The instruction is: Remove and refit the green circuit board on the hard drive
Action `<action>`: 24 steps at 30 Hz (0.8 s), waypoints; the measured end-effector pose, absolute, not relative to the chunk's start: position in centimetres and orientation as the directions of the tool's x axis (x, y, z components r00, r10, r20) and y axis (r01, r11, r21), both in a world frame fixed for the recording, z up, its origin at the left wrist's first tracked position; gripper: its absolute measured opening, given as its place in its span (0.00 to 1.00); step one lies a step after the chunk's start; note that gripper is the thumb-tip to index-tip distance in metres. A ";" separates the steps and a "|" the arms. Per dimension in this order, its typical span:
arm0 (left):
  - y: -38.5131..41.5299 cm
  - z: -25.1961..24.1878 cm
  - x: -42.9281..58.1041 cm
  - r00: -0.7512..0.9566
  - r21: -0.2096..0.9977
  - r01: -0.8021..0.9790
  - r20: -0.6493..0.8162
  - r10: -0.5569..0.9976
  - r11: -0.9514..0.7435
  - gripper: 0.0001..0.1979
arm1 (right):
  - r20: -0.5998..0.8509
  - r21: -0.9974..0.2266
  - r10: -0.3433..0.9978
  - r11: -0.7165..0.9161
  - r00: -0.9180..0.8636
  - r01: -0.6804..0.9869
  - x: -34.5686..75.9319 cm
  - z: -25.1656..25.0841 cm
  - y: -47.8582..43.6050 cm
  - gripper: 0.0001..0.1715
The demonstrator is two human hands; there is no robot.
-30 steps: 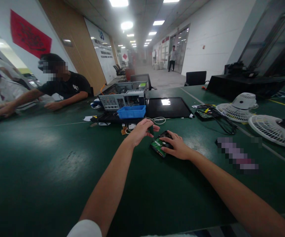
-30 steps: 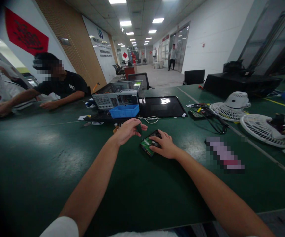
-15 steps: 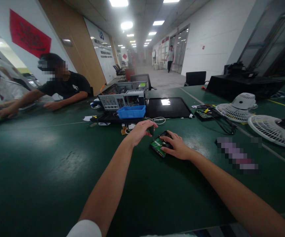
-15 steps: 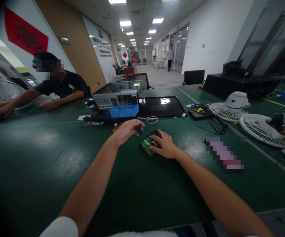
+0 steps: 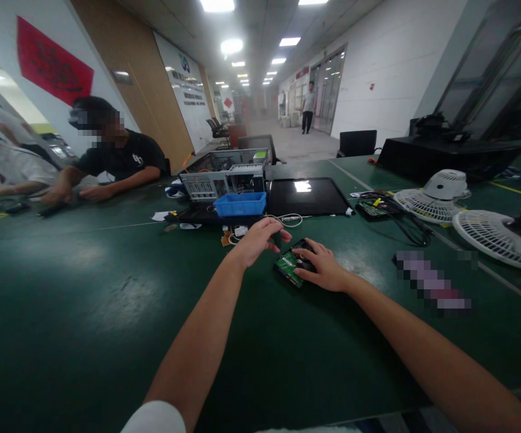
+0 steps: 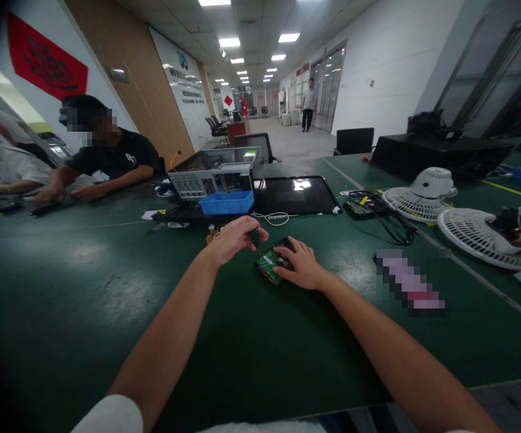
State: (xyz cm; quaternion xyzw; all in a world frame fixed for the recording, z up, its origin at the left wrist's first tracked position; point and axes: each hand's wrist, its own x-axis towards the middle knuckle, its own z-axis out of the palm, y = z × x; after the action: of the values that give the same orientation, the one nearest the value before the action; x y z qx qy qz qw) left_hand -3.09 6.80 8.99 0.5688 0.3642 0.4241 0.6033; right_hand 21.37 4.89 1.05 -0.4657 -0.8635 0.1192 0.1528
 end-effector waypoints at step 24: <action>6.5 9.4 -3.3 0.460 0.997 -0.055 0.080 0.884 -0.062 0.15 | 0.159 -0.344 0.840 0.540 -0.519 0.768 21.3 0.9 4.9 0.38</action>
State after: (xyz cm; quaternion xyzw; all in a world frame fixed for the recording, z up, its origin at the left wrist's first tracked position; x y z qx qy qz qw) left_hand -3.29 6.53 9.45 0.6127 0.3381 0.3943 0.5956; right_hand 21.34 4.92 0.95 -0.4653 -0.8639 0.1159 0.1544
